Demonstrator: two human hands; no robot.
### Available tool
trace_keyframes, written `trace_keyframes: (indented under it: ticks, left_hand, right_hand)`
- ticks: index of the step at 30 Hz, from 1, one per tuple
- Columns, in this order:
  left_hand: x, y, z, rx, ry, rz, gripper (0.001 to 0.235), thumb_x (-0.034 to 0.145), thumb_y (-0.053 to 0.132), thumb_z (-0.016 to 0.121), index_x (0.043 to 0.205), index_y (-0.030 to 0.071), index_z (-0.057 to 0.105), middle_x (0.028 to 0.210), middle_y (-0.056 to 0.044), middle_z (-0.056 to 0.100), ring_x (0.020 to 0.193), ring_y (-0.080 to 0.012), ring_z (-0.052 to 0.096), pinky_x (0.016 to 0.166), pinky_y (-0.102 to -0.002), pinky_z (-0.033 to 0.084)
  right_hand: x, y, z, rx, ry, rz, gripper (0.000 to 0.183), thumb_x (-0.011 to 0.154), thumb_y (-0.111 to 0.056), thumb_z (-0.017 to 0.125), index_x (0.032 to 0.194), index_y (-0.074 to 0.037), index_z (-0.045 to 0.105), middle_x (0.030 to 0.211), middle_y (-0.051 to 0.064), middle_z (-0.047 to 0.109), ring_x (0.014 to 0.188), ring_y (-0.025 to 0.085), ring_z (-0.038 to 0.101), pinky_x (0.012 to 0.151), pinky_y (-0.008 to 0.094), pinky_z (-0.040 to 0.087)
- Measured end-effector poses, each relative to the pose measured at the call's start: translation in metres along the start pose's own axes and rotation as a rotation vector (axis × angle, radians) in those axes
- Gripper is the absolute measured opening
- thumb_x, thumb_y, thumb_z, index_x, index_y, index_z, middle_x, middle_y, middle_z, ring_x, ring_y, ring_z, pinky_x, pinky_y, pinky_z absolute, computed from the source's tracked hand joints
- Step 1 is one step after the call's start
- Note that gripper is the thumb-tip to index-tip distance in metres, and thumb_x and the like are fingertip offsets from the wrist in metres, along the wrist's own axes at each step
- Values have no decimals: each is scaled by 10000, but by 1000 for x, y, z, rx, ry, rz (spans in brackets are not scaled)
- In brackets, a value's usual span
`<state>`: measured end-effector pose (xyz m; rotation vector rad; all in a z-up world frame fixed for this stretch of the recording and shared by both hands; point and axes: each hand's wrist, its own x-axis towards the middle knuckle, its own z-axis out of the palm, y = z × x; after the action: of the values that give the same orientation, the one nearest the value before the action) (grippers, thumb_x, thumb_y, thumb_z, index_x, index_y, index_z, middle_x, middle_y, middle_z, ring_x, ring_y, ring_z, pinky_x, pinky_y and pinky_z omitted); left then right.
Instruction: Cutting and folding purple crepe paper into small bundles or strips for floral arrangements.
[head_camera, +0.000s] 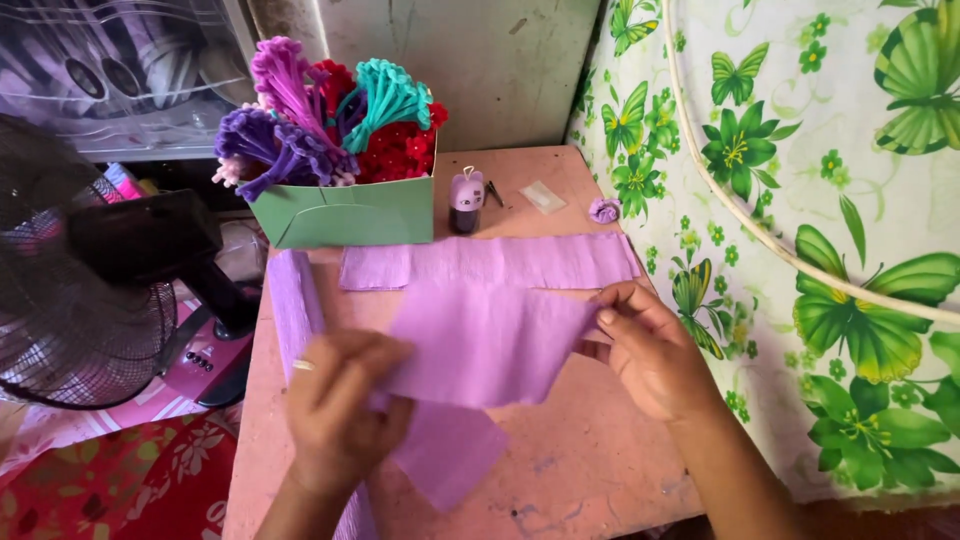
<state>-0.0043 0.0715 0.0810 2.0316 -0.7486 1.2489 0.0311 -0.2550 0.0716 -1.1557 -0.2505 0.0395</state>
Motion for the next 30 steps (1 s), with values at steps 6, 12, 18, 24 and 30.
trace_keyframes:
  ticks: [6, 12, 18, 24, 30]
  left_hand:
    - [-11, 23, 2, -177, -429, -80, 668, 794, 651, 532, 1207, 151, 692, 1159, -88, 628, 1154, -297, 582, 1000, -542, 373]
    - [-12, 40, 48, -564, -450, -577, 895, 723, 425, 877, 1438, 65, 476, 1470, -129, 586, 1379, -276, 547, 1145, -415, 386]
    - [-6, 40, 55, -640, -579, -896, 126, 794, 245, 879, 907, 199, 845, 746, 89, 778, 652, -25, 563, 639, -194, 474]
    - [4, 43, 49, -566, -714, -1030, 43, 852, 238, 845, 858, 198, 833, 691, 99, 739, 587, -23, 462, 563, -218, 373]
    - [13, 46, 47, -656, -815, -1077, 137, 936, 225, 744, 924, 165, 866, 730, 89, 725, 672, -31, 500, 605, -229, 382]
  right_hand:
    - [-2, -6, 23, -873, -29, -253, 110, 979, -109, 605, 1064, -71, 665, 997, 25, 687, 956, 136, 651, 887, 255, 531]
    - [-19, 0, 65, -874, -310, -228, 155, 902, -52, 706, 1049, -80, 745, 966, 36, 765, 853, 139, 707, 765, 253, 530]
    - [-21, -11, 63, -732, -322, -80, 173, 887, -1, 730, 1052, -42, 764, 912, 49, 724, 822, 125, 671, 689, 215, 543]
    - [-20, -10, 62, -765, -325, -113, 161, 882, -5, 734, 1015, -68, 801, 936, 51, 731, 858, 125, 699, 741, 220, 537]
    - [-16, -10, 56, -726, -342, -86, 143, 889, -32, 742, 1011, -66, 808, 871, 38, 695, 785, 125, 637, 699, 242, 491]
